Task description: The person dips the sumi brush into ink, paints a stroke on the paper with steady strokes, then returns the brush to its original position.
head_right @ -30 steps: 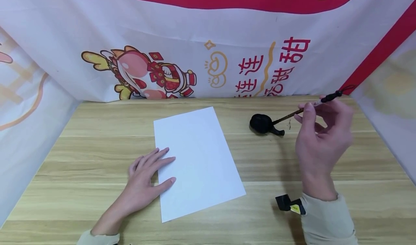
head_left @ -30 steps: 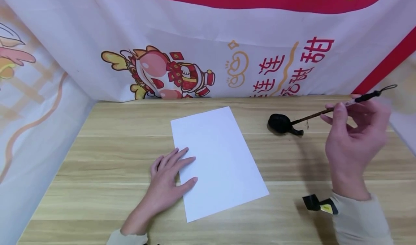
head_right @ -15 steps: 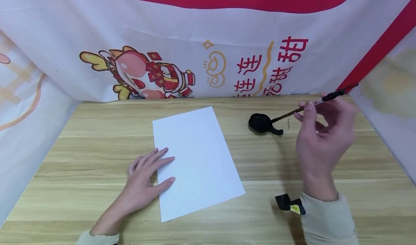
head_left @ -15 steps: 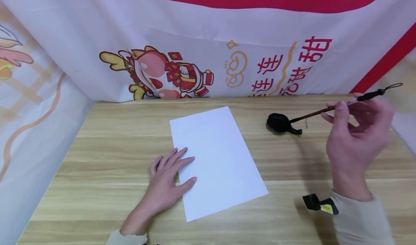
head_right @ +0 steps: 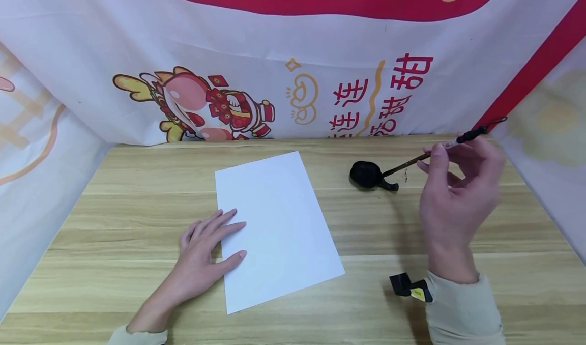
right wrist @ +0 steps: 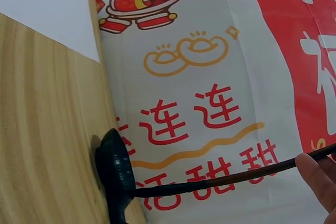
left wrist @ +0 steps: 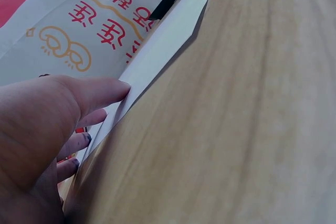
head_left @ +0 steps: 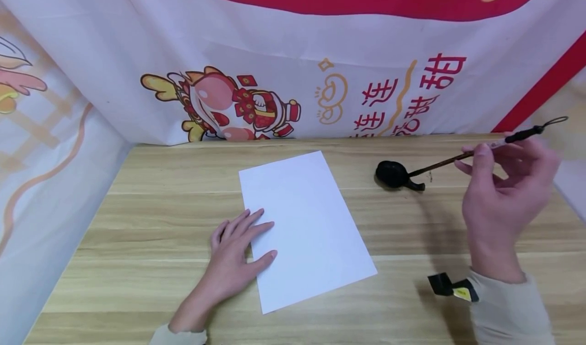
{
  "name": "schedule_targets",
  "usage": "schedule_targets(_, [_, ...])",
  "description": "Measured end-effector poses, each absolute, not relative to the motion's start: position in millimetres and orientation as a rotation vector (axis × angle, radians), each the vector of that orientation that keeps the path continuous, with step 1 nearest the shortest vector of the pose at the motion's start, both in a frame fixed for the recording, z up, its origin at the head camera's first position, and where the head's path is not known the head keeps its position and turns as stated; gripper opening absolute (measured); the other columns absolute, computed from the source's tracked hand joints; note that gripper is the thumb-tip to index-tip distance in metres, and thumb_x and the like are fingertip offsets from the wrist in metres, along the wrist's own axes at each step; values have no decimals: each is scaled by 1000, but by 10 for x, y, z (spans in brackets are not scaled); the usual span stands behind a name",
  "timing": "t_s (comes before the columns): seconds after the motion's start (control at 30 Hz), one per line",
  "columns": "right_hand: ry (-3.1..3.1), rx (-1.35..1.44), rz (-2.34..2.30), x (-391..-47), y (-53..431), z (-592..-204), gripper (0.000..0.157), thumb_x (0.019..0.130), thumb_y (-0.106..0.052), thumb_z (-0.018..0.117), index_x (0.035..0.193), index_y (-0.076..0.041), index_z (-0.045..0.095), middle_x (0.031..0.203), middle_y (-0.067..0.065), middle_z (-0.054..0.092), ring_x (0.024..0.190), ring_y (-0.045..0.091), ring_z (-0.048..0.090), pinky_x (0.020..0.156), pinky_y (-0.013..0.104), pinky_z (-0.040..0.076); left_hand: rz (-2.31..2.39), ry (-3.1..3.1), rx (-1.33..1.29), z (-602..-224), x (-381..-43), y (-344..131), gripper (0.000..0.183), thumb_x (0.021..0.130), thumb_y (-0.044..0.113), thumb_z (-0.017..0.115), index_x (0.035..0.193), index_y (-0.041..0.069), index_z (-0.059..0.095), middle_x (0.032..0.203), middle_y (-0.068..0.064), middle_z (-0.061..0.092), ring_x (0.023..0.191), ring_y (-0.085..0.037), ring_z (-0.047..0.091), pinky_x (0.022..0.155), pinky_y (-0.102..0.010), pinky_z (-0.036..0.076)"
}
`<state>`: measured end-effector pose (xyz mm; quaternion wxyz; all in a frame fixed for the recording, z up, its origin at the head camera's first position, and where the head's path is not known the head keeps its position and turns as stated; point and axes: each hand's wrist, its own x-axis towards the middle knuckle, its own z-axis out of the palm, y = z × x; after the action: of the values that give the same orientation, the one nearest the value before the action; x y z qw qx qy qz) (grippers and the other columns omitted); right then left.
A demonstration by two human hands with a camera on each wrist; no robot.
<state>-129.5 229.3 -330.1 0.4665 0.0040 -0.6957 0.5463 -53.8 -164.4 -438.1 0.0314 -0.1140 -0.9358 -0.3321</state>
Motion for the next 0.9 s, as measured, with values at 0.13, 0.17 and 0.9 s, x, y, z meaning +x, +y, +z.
schedule_targets(0.13, [-1646, 19, 1390, -1269, 2301, -3268, 30, 104, -7, 67, 131, -2, 55, 109, 0, 71, 99, 16, 78, 80, 15, 62, -1023, -2878, -351, -4400, -536, -1648, 56, 93, 33, 82, 146, 23, 67, 170, -2, 47, 161, -36, 34, 126, -69, 8])
schedule_targets(0.17, [-1648, 19, 1386, -1264, 2298, -3266, 30, 104, -8, 67, 131, -2, 55, 109, 0, 71, 99, 16, 78, 80, 15, 62, -1022, -2876, -351, -4405, -535, -1650, 56, 93, 33, 82, 146, 23, 67, 170, -2, 47, 161, -36, 34, 126, -69, 7])
schedule_targets(0.9, [-1582, 58, 1403, -1217, 2318, -3350, 31, 103, -8, 69, 130, -1, 57, 106, 9, 73, 97, 22, 79, 77, 21, 64, -1008, -2837, -369, -4506, -508, -1651, 56, 92, 34, 83, 145, 24, 68, 169, -2, 49, 160, -36, 36, 126, -69, 9])
